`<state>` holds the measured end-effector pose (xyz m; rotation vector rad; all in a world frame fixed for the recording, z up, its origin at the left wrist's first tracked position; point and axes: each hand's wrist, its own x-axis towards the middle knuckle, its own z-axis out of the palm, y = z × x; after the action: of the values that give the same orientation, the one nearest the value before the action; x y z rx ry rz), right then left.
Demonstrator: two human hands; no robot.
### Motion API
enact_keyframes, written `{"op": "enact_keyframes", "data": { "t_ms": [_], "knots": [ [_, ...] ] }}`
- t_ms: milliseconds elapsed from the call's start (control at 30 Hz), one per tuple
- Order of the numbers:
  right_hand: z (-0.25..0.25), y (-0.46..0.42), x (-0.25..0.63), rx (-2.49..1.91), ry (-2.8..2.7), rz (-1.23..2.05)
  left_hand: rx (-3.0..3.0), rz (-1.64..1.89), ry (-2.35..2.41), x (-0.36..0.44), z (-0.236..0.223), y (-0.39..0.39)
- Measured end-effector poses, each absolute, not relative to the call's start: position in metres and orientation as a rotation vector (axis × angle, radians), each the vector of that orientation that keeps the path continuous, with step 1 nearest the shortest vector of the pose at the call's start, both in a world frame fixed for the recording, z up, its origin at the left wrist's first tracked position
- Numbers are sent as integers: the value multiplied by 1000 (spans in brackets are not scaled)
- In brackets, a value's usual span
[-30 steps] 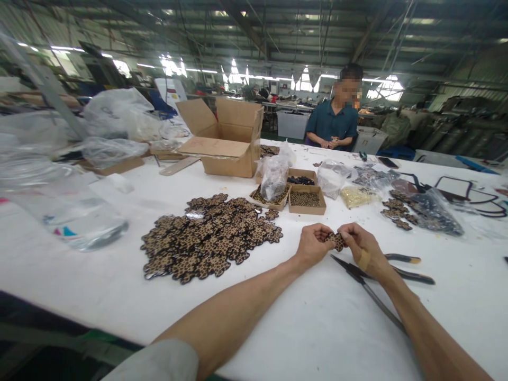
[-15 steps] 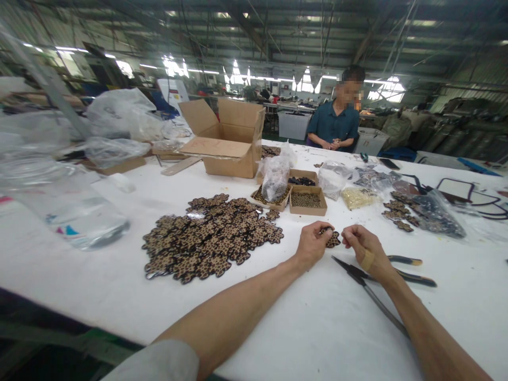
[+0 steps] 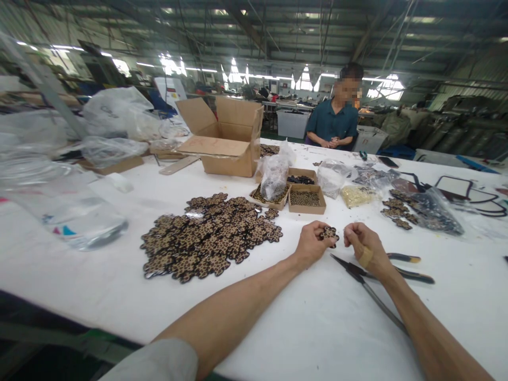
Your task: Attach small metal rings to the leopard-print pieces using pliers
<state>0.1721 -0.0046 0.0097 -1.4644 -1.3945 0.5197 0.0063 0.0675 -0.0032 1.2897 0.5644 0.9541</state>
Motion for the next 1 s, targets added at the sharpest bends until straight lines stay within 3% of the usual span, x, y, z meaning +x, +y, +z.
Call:
{"op": "enact_keyframes", "data": {
  "t_ms": [300,1000],
  "knots": [
    [9,-4,173,-1491,-1411,490,1432,964,497,6,-2,68],
    [15,-5,167,-1387,-1410,492,1148,760,391,7,1,62]
  ]
}}
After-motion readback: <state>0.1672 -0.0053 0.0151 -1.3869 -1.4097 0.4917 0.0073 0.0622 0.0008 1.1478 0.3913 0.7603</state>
